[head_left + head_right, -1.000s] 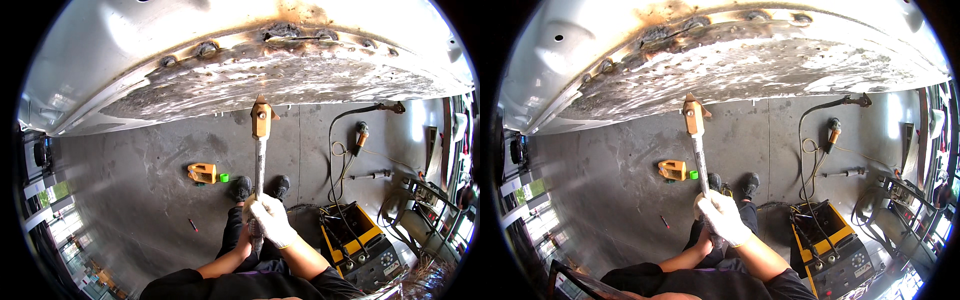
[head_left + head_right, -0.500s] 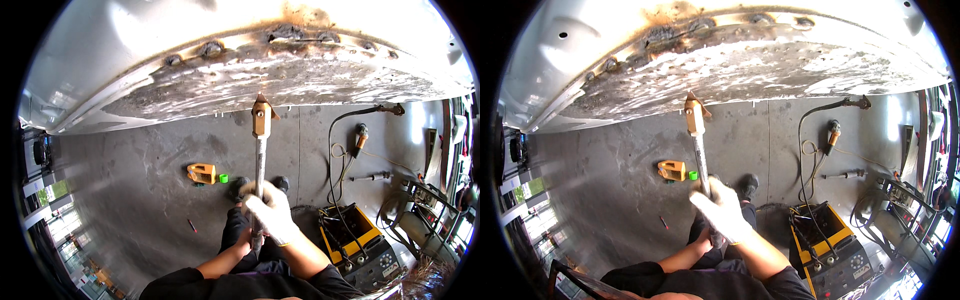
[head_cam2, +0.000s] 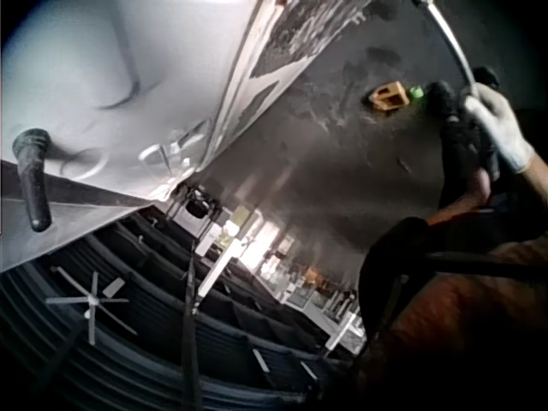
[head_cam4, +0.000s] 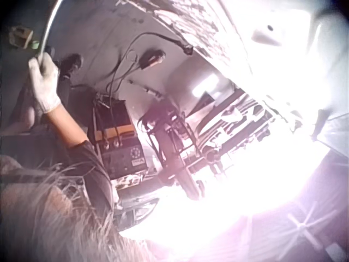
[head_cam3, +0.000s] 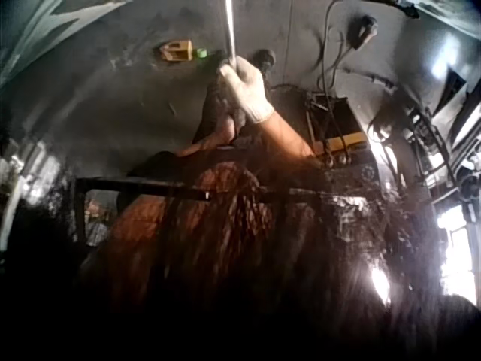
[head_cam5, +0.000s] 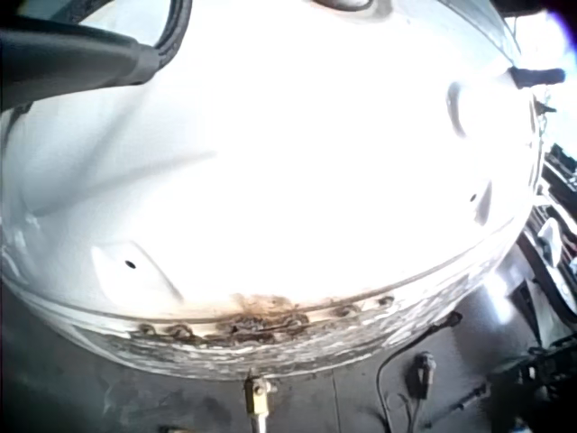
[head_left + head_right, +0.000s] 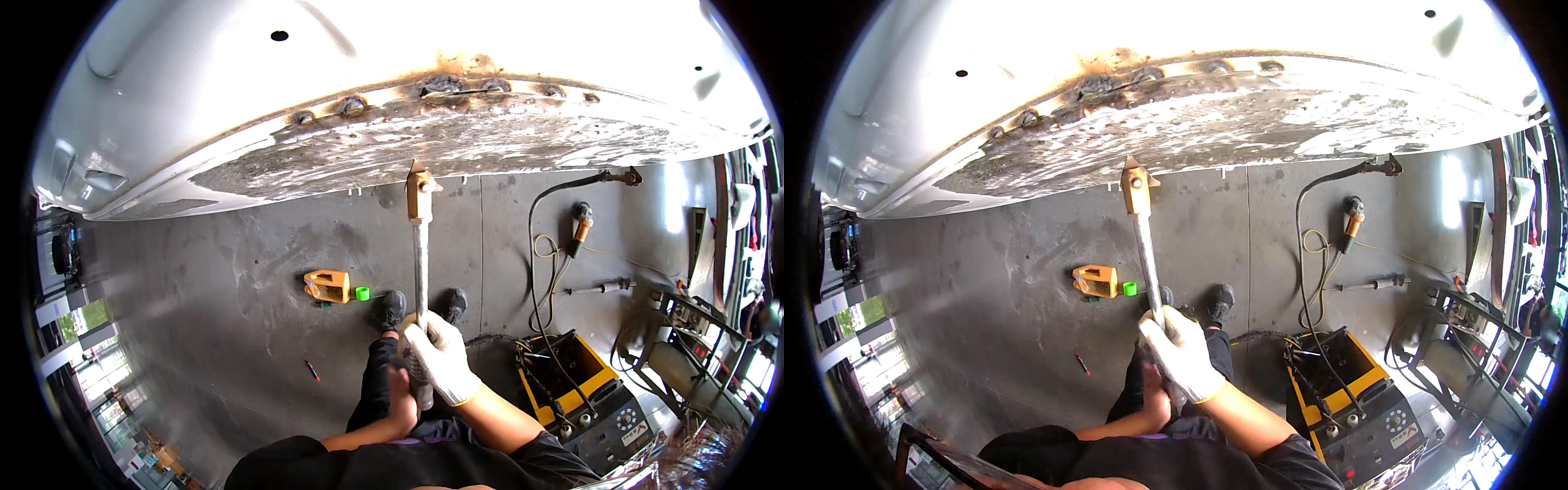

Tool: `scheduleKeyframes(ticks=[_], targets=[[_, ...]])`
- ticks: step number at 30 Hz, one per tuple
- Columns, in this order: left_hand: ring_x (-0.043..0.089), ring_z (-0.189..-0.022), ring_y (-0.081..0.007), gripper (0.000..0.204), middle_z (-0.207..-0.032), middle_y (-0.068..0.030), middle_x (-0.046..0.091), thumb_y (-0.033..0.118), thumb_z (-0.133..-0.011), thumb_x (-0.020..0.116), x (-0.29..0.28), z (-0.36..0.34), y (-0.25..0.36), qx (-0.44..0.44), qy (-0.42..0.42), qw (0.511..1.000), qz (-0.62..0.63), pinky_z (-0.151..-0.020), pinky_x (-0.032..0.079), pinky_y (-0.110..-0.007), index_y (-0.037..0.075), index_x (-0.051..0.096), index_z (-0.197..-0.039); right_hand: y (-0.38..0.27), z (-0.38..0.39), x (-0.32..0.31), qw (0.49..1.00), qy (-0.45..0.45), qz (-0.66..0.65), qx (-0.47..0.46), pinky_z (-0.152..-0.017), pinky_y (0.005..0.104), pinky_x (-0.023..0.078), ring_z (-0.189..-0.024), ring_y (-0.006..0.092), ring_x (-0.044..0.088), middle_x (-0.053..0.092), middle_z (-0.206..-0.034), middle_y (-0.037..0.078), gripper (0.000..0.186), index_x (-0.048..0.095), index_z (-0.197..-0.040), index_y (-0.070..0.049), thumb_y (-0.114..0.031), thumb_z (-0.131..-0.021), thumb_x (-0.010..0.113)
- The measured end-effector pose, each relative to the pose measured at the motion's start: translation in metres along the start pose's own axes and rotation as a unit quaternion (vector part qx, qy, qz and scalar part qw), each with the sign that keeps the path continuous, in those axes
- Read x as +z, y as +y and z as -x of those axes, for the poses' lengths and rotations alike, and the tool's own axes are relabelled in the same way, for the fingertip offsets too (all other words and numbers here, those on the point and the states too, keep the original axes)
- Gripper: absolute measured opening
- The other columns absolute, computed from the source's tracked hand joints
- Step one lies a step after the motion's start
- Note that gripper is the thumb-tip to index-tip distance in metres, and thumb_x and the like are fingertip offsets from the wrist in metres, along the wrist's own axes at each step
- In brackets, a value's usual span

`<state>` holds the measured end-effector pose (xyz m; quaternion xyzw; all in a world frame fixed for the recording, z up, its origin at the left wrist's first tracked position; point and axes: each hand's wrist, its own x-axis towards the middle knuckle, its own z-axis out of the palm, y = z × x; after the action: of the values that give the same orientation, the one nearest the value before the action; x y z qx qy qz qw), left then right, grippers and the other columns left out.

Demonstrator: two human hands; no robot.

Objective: The person uses a dent puller tool on a vehicle body panel, sprays liquid from a spray bottle onto the tool, and applies the dent puller against the panel.

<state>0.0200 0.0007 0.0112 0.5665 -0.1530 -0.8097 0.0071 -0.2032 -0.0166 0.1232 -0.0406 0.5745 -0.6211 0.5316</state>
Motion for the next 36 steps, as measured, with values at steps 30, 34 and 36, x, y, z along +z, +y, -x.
scheduleKeyframes(ticks=[30, 34, 36], targets=[[0.066, -0.058, -0.0167, 0.040, -0.085, -0.0032, 0.067, 0.050, -0.113, 0.048, -0.010, -0.035, -0.006, 0.017, 0.029, 0.998, -0.058, -0.050, 0.055, -0.033, 0.015, 0.053, -0.131, 0.016, -0.018, -0.004, 0.996, 0.002, -0.083, -0.013, -0.066, 0.0250, 0.048, -0.072, 0.0063, 0.058, 0.067, -0.080, -0.001, 0.028, 0.067, -0.097, -0.005, -0.028, -0.111, 0.060], [0.066, -0.060, -0.0171, 0.040, -0.087, -0.0033, 0.067, 0.049, -0.112, 0.048, -0.015, -0.038, -0.005, 0.014, 0.012, 0.998, -0.052, -0.052, 0.056, -0.034, 0.016, 0.052, -0.134, 0.016, -0.018, -0.001, 0.996, 0.011, -0.087, -0.010, -0.065, 0.0246, 0.046, -0.071, 0.0056, 0.057, 0.067, -0.079, -0.002, 0.027, 0.067, -0.097, -0.005, -0.028, -0.111, 0.061], [0.066, -0.060, -0.0172, 0.039, -0.087, -0.0034, 0.068, 0.048, -0.112, 0.049, -0.018, -0.041, -0.006, -0.005, 0.005, 0.999, -0.047, -0.053, 0.056, -0.034, 0.016, 0.052, -0.135, 0.017, -0.018, 0.002, 0.996, 0.030, -0.082, -0.016, -0.066, 0.0251, 0.047, -0.071, 0.0061, 0.058, 0.067, -0.078, -0.001, 0.026, 0.067, -0.098, -0.005, -0.028, -0.110, 0.063]])
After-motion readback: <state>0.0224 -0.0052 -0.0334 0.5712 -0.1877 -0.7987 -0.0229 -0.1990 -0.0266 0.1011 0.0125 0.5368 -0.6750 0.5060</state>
